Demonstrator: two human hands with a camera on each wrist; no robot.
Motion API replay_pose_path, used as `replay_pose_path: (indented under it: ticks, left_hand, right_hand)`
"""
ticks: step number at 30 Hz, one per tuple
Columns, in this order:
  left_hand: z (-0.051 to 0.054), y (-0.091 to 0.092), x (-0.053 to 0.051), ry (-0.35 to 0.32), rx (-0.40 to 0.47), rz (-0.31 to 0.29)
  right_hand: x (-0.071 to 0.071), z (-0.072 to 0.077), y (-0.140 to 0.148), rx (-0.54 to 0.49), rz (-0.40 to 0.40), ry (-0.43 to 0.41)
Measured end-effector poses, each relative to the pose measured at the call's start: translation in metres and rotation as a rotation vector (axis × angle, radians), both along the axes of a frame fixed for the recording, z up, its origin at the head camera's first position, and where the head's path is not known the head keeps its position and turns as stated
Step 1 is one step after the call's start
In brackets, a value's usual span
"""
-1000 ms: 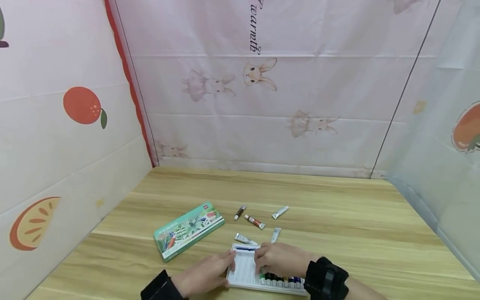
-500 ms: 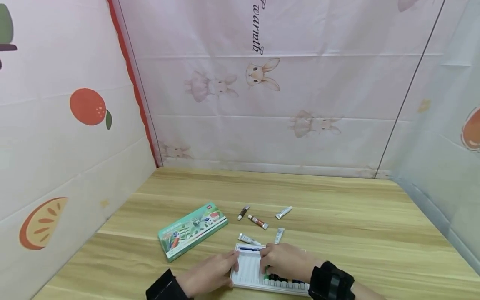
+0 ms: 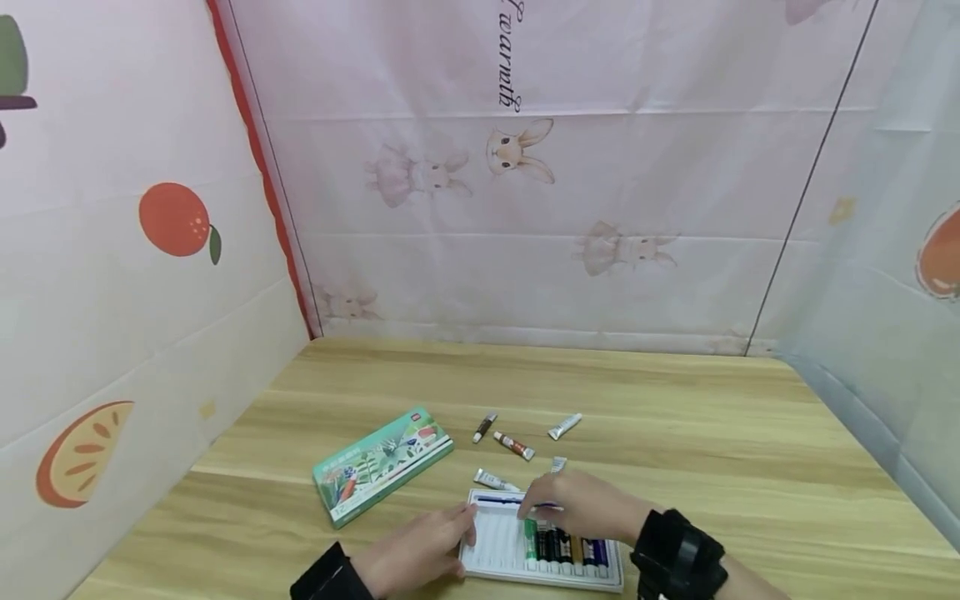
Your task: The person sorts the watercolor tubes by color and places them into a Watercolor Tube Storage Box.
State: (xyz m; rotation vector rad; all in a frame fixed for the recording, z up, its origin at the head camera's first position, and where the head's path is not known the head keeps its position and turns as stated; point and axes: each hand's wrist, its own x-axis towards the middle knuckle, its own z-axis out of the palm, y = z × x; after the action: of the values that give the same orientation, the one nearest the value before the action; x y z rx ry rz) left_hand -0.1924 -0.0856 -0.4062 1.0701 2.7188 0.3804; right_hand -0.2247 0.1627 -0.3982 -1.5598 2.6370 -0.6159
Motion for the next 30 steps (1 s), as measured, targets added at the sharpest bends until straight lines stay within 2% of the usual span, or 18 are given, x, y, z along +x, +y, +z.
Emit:
replay_pose_path:
  ticks: [3,5,7,10,13,18,21,25,27,30]
  left_hand:
    - [-0.002,0.001,0.001,0.010,0.002,-0.015]
    - [-0.003,0.000,0.001,0.025,0.002,-0.024]
    - [-0.002,0.000,0.002,0.020,0.006,-0.018]
    - [-0.001,-0.001,0.002,-0.006,0.014,-0.003]
    - [0.000,-0.001,0.002,-0.031,0.019,0.008]
    - [0.000,0.000,0.000,-0.022,-0.007,-0.015]
    - [0.003,0.001,-0.001,-0.019,-0.040,-0.020]
    - [0.008,0.006,0.000,0.030,-0.095,-0.024]
    - [0.007,0.010,0.000,0.073,-0.100,-0.062]
    - [0.003,0.017,-0.002,0.080,-0.075,-0.166]
  right_hand:
    - [0.003,-0.002,0.011,-0.045,-0.045,0.125]
    - [0.007,-0.005,0.015,-0.053,-0.035,0.206]
    - [0.012,-0.008,0.017,-0.045,-0.006,0.236]
    - [0.018,-0.012,0.014,-0.017,-0.002,0.227]
    - [0.019,-0.013,0.009,0.043,-0.059,0.201]
    - [0.016,-0.014,0.001,0.143,-0.132,0.157]
    - [0.015,-0.015,-0.002,0.154,-0.133,0.141]
    - [0.015,-0.016,-0.002,0.155,-0.121,0.143]
    - [0.014,-0.016,-0.001,0.160,-0.121,0.146]
    - [0.014,-0.016,0.001,0.161,-0.113,0.162]
